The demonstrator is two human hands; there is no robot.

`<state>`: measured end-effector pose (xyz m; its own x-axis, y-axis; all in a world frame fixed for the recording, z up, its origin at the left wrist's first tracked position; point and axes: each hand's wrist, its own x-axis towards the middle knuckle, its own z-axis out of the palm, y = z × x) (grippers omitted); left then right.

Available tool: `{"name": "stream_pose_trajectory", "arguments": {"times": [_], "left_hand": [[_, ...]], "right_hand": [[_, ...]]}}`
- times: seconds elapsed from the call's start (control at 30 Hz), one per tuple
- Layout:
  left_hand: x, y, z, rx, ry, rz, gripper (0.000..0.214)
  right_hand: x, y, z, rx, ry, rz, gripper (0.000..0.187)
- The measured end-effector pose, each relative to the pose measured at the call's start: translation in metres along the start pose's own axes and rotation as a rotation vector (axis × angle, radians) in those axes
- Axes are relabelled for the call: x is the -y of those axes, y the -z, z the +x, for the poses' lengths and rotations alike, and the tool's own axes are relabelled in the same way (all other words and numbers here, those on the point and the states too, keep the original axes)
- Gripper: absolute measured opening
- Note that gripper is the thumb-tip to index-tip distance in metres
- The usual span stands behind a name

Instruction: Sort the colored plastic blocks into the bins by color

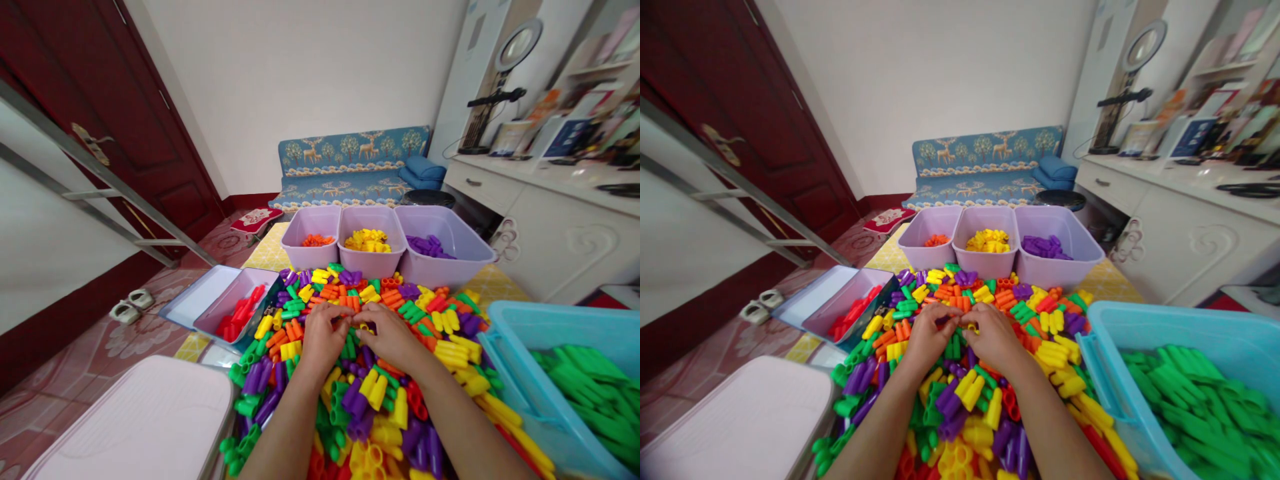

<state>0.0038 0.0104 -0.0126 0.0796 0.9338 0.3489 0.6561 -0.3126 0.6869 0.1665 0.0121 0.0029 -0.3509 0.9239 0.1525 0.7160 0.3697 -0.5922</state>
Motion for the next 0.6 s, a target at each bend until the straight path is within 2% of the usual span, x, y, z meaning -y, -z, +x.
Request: {"name": "stream_pose_trajectory", "arguments": {"times": [0.13, 0.27, 0.33, 0.4, 0.5, 0.6], "left_hand": [[-0.0003, -0.0005, 0.0012, -0.117, 0.017, -0.094, 0.020], [-0.0031, 0.0002, 0.0012, -0.179, 0.049, -0.184, 0.019], [-0.0037, 0.0000, 0.0011, -0.180, 0.066, -0.210, 0.020], [-0.0034, -0.0002, 0.0009, -0.176, 0.072, -0.209, 0.020], [-0.0022, -0.0004, 0.0007, -0.178, 0.071, -0.193, 0.020], [-0.0006, -0.0008, 0.0008, -0.182, 0.072, -0.182, 0.020]], "right_hand": [[-0.0010, 0.0025, 0.0024, -0.084, -0.097, 0.138, 0.012], [-0.0024, 0.0059, 0.0037, -0.086, -0.175, 0.154, 0.010], [-0.0033, 0.0054, 0.0039, -0.097, -0.127, 0.139, 0.011], [-0.0035, 0.0040, 0.0031, -0.107, -0.055, 0.111, 0.021], [-0.0017, 0.0027, -0.0003, -0.018, 0.016, 0.013, 0.037], [0.0006, 0.0027, -0.0035, 0.071, 0.040, -0.089, 0.042]]}}
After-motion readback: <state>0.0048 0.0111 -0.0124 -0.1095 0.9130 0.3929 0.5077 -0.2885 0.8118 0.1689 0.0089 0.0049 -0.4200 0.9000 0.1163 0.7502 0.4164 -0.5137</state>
